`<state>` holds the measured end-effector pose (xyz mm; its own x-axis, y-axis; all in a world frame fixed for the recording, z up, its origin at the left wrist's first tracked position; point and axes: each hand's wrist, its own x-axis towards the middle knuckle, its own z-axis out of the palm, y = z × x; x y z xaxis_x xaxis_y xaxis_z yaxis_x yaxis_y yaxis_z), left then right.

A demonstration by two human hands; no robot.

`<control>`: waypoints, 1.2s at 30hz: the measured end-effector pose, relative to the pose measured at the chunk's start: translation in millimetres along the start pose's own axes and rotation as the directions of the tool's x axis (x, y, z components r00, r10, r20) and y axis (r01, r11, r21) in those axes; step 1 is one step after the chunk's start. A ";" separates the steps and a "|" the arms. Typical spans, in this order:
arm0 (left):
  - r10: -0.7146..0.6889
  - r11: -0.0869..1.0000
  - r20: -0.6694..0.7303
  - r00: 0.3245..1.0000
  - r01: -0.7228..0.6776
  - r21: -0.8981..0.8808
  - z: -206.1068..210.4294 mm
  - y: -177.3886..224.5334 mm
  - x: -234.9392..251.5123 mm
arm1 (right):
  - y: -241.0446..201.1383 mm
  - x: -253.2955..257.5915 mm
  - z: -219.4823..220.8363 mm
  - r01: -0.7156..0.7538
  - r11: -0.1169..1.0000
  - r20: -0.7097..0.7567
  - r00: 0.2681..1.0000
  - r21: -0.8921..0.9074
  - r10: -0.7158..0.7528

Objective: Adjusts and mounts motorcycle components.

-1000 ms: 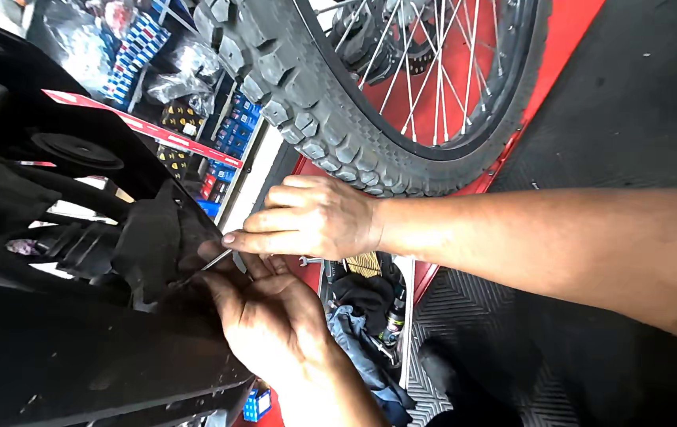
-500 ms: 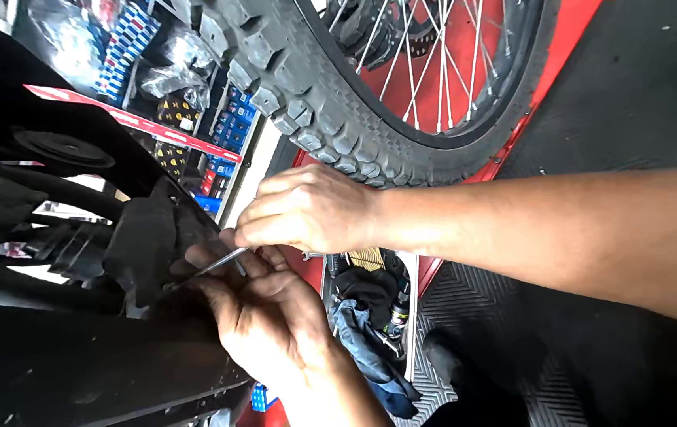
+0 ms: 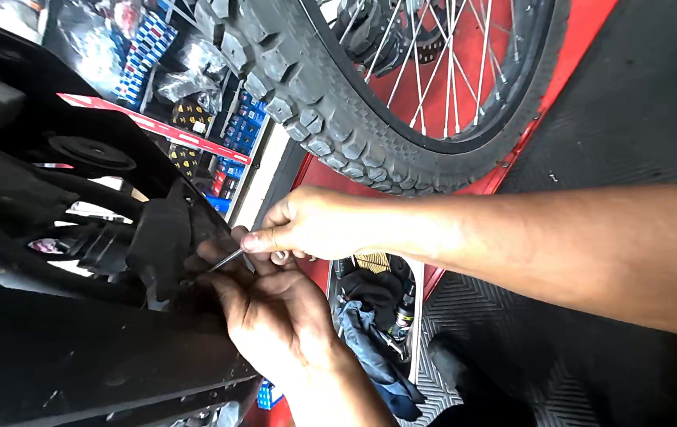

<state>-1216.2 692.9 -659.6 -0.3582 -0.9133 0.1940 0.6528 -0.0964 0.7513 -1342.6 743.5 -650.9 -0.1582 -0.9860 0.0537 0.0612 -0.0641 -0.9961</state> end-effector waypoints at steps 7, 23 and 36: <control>-0.003 0.999 -0.006 1.000 0.003 0.038 3.5 2.0 0.0 | 54.5 43.9 -1.3 0.612 0.324 0.005 0.472 -0.721 -0.881; -0.062 0.998 0.034 0.998 0.062 -0.014 5.1 0.0 4.6 | 3.8 29.3 -9.8 -0.118 0.963 0.155 0.985 0.244 0.082; -0.027 1.000 -0.052 0.998 0.027 0.005 7.3 1.9 1.1 | 9.3 29.3 -2.1 0.157 0.987 -0.062 0.985 -0.035 -0.159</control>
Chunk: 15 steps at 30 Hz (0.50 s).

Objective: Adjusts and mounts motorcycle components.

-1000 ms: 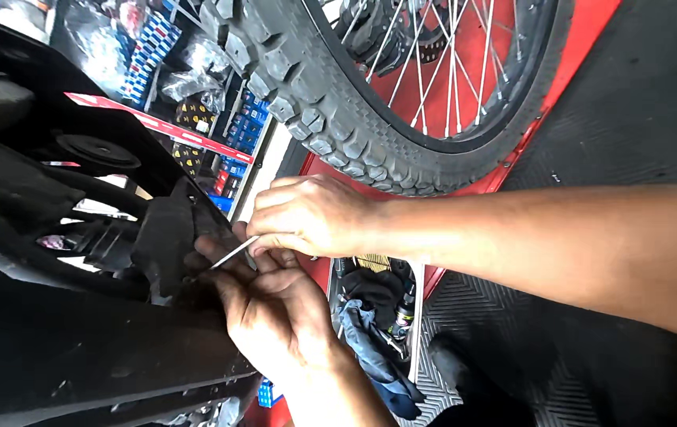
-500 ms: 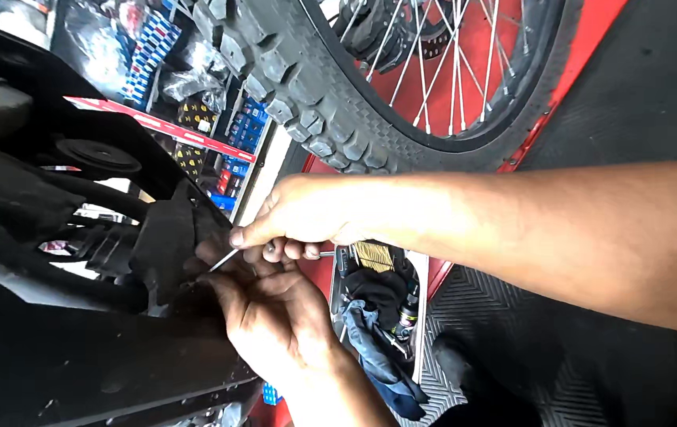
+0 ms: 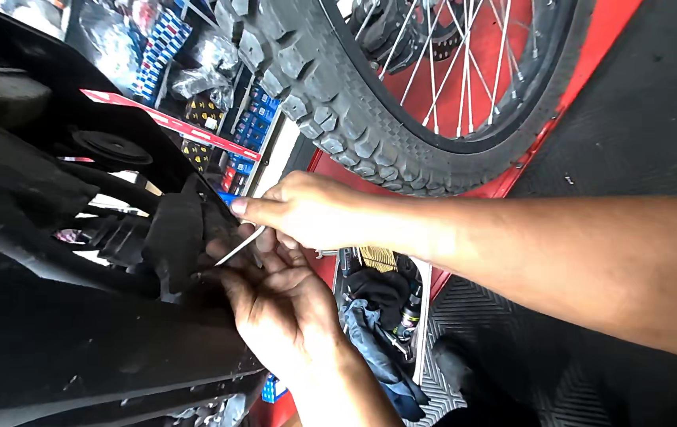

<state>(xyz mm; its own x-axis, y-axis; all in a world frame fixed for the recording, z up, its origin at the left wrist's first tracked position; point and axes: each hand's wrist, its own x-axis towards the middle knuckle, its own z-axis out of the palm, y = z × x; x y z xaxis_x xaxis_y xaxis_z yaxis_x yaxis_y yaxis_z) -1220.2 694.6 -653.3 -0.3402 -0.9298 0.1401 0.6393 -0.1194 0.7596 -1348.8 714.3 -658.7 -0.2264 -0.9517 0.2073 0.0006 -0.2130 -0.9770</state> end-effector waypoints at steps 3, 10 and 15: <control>-0.023 1.000 0.095 0.995 0.022 0.010 -5.0 0.8 2.2 | -9.6 6.5 1.4 -0.362 0.865 0.164 0.932 0.348 0.324; 0.013 0.996 -0.063 0.998 -0.007 0.092 4.8 -1.8 -0.3 | 1.9 -6.1 -7.4 -0.083 0.966 -0.031 0.997 -0.245 0.078; 0.046 0.993 -0.087 0.995 -0.036 0.111 4.3 -4.9 1.9 | 11.9 -15.2 3.9 0.156 0.941 -0.068 0.980 -0.301 -0.185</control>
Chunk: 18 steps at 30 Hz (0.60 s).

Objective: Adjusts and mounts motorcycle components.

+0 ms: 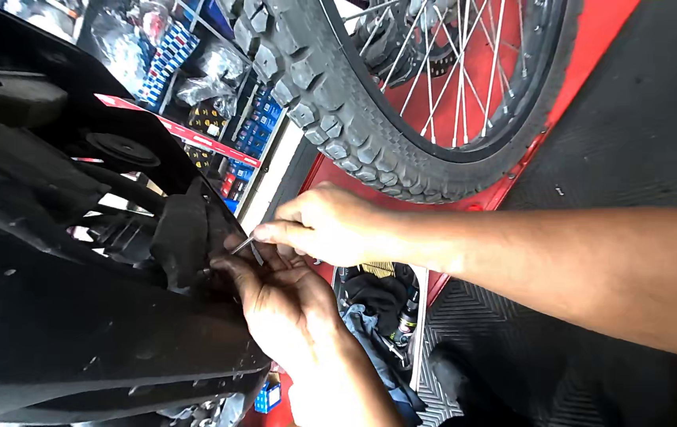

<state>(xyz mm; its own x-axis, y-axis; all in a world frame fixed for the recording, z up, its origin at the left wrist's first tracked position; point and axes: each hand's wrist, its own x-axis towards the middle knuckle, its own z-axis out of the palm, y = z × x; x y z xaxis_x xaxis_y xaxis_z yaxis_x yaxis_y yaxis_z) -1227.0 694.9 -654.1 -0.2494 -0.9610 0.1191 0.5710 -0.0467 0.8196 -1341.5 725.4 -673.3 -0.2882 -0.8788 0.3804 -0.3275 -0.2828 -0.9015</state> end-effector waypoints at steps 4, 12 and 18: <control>0.046 0.998 0.125 0.991 -0.052 0.045 -11.8 -7.6 4.9 | -28.5 10.8 -4.1 -0.506 0.733 0.293 0.862 0.455 0.414; 0.159 0.979 0.000 0.987 -0.158 0.132 -9.0 -16.4 4.3 | -24.4 6.5 -18.2 -0.186 0.983 -0.020 0.982 0.012 0.186; 0.170 0.972 -0.035 0.985 -0.162 0.172 -2.4 -14.0 1.8 | 22.0 -1.3 -6.5 0.481 0.629 -0.078 0.755 -0.611 -0.652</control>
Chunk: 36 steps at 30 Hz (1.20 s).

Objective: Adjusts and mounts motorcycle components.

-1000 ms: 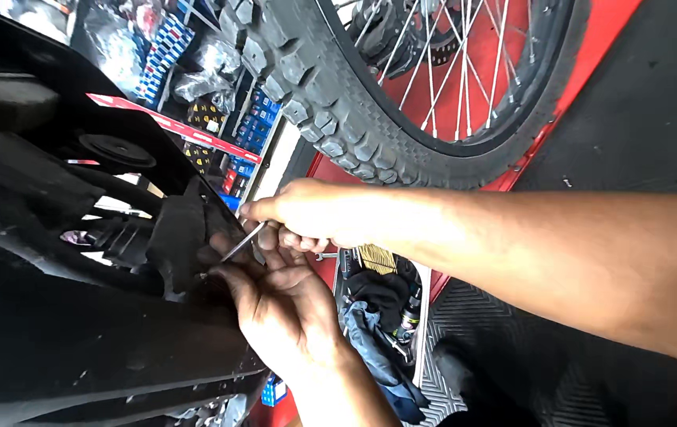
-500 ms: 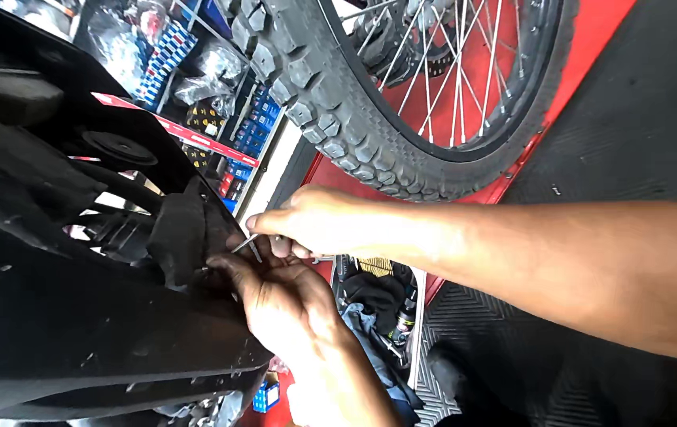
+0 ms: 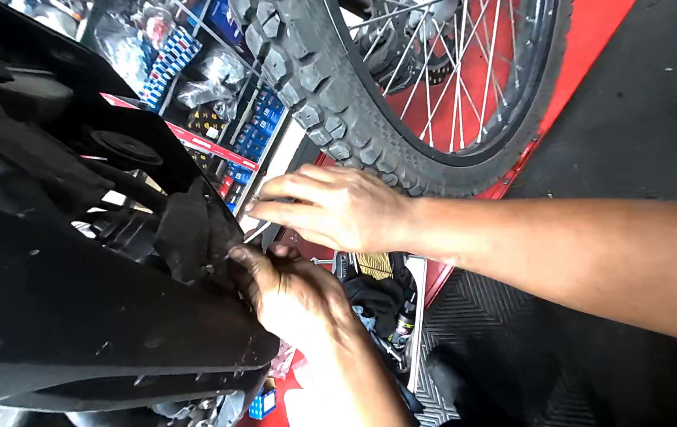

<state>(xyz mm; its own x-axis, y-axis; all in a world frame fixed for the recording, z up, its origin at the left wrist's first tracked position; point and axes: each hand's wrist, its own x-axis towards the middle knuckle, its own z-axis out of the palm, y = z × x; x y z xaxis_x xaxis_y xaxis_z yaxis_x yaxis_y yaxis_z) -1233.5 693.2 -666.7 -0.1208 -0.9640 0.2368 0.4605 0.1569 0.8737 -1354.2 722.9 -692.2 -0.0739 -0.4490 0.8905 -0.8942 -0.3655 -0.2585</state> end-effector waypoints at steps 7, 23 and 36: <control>0.020 1.000 0.084 0.996 -0.020 -0.006 -5.3 -5.9 8.6 | -11.1 15.7 -5.1 -0.512 0.781 0.314 0.853 0.358 0.416; 0.021 1.000 0.064 0.998 -0.022 0.019 -0.7 -1.6 10.4 | -0.1 -3.6 8.5 0.066 0.998 -0.053 0.996 -0.019 -0.067; 0.066 0.997 0.222 0.973 -0.059 -0.041 -6.7 -7.9 11.2 | -22.9 43.6 -15.3 -0.793 -0.205 0.746 0.403 0.574 0.530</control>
<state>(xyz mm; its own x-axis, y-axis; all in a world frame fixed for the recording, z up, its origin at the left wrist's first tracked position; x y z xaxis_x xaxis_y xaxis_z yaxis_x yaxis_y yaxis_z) -1232.7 679.7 -673.8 -0.2820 -0.8798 0.3827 0.5021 0.2046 0.8403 -1343.7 724.1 -641.8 -0.1746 -0.9829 -0.0578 0.4955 -0.0370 -0.8678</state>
